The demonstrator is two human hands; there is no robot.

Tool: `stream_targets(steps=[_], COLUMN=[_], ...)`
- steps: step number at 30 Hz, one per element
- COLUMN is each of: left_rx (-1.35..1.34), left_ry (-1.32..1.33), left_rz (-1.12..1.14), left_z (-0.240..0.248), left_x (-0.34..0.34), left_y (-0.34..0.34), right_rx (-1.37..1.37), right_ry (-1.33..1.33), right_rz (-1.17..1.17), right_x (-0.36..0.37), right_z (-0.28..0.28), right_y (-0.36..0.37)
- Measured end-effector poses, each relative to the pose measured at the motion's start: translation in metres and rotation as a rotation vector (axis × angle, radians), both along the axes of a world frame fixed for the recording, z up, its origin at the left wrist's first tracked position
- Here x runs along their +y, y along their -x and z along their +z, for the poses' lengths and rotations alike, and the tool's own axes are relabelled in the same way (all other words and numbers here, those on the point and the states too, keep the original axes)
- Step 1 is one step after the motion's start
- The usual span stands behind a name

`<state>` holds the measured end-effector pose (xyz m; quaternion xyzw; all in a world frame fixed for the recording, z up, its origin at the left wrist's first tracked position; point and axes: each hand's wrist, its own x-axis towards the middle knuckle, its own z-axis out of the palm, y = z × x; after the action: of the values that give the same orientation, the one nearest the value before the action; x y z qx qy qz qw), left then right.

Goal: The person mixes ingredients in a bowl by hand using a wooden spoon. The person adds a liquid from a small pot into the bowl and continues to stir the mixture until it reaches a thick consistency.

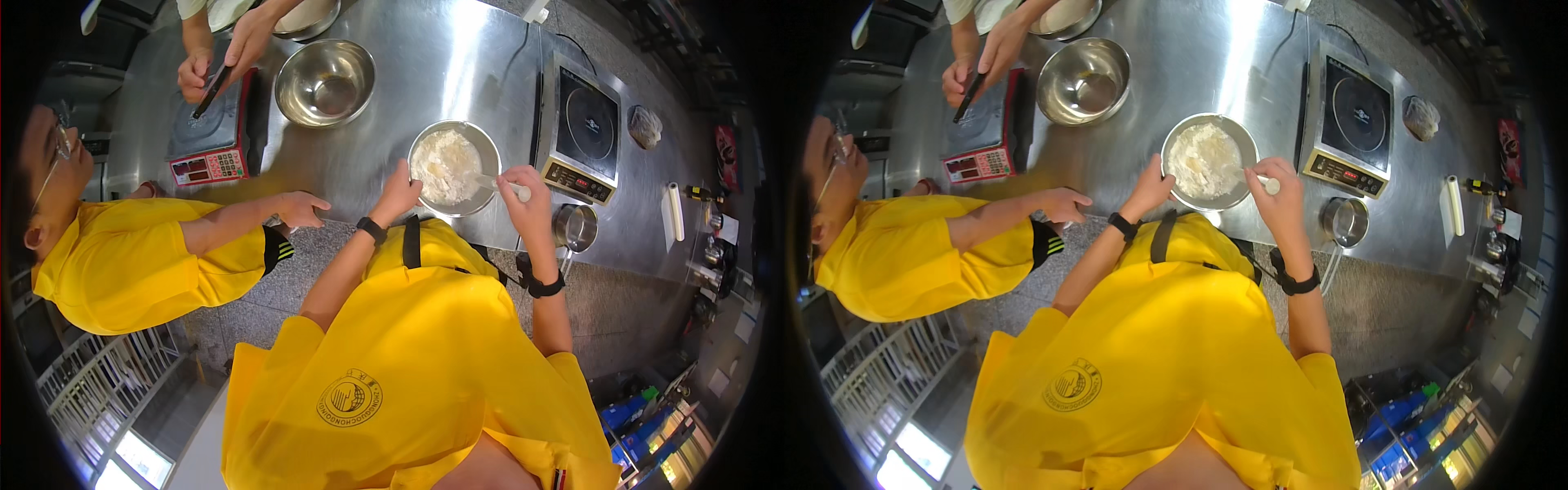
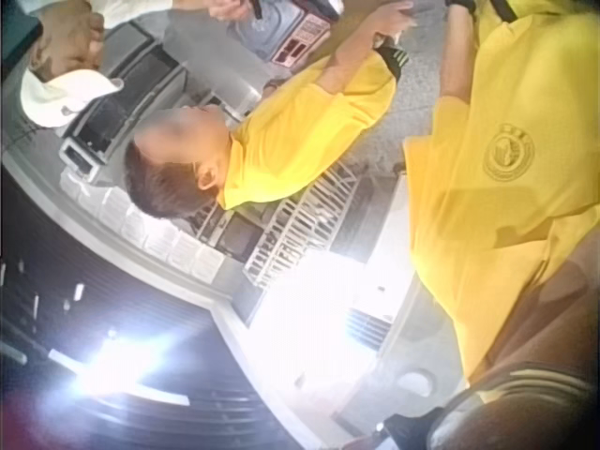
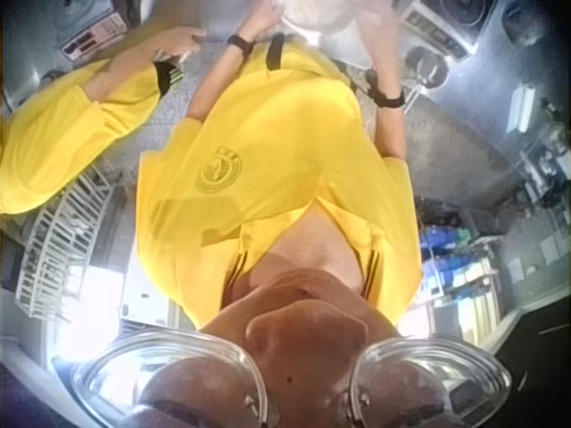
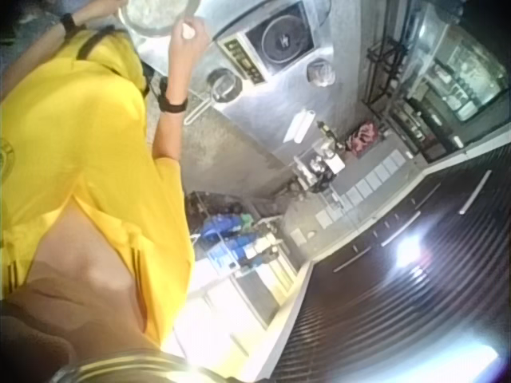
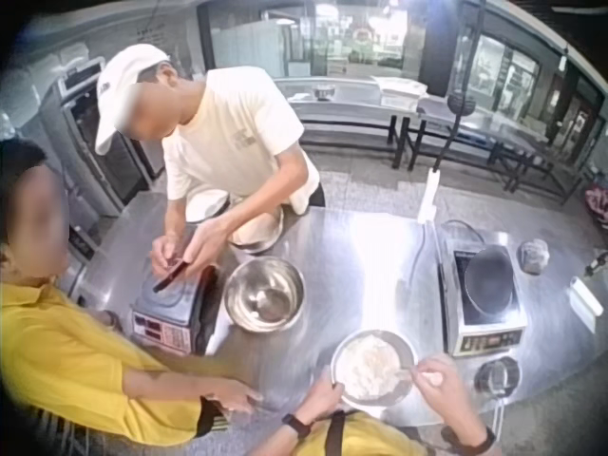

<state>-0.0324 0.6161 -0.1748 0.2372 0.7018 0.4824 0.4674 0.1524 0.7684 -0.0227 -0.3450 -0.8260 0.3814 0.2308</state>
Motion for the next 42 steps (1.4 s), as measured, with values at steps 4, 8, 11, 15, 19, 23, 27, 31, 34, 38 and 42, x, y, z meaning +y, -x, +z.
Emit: stream_targets(steps=[4, 8, 11, 15, 19, 23, 27, 31, 34, 38, 42], left_rx=[0.017, 0.022, 0.043, 0.047, 0.039, 0.041, 0.018, -0.027, -0.055, -0.072, -0.087], left_ry=[-0.015, -0.024, -0.002, 0.023, 0.027, 0.032, 0.016, 0.004, 0.010, -0.006, -0.020], left_rz=[-0.012, -0.025, -0.029, -0.031, -0.018, -0.020, 0.008, 0.004, -0.011, -0.013, -0.010], left_z=[-0.001, 0.000, 0.001, 0.003, 0.005, 0.010, 0.006, 0.006, 0.009, 0.011, -0.002], left_x=[0.001, 0.002, 0.002, 0.001, 0.002, 0.003, 0.004, 0.002, 0.005, 0.006, 0.004], left_y=[0.001, 0.001, 0.001, 0.002, 0.001, 0.001, 0.004, 0.008, 0.009, 0.009, 0.008], right_rx=[-0.285, -0.470, -0.472, -0.238, -0.038, 0.240, 0.333, 0.302, 0.307, 0.397, 0.384], right_ry=[-0.041, -0.151, -0.192, 0.033, 0.015, 0.505, 0.476, 0.434, 0.512, 0.565, 0.518], right_rz=[0.110, 0.130, 0.210, 0.222, 0.101, -0.069, -0.081, -0.046, -0.088, -0.043, -0.018], right_x=[-0.003, -0.002, 0.004, 0.007, 0.010, 0.019, 0.017, -0.003, -0.021, -0.020, -0.018], right_z=[0.035, 0.026, 0.023, 0.026, -0.002, -0.029, -0.043, -0.040, -0.027, -0.033, -0.034], right_y=[-0.008, -0.019, -0.017, 0.003, 0.009, 0.011, 0.016, 0.018, 0.033, 0.057, 0.086])
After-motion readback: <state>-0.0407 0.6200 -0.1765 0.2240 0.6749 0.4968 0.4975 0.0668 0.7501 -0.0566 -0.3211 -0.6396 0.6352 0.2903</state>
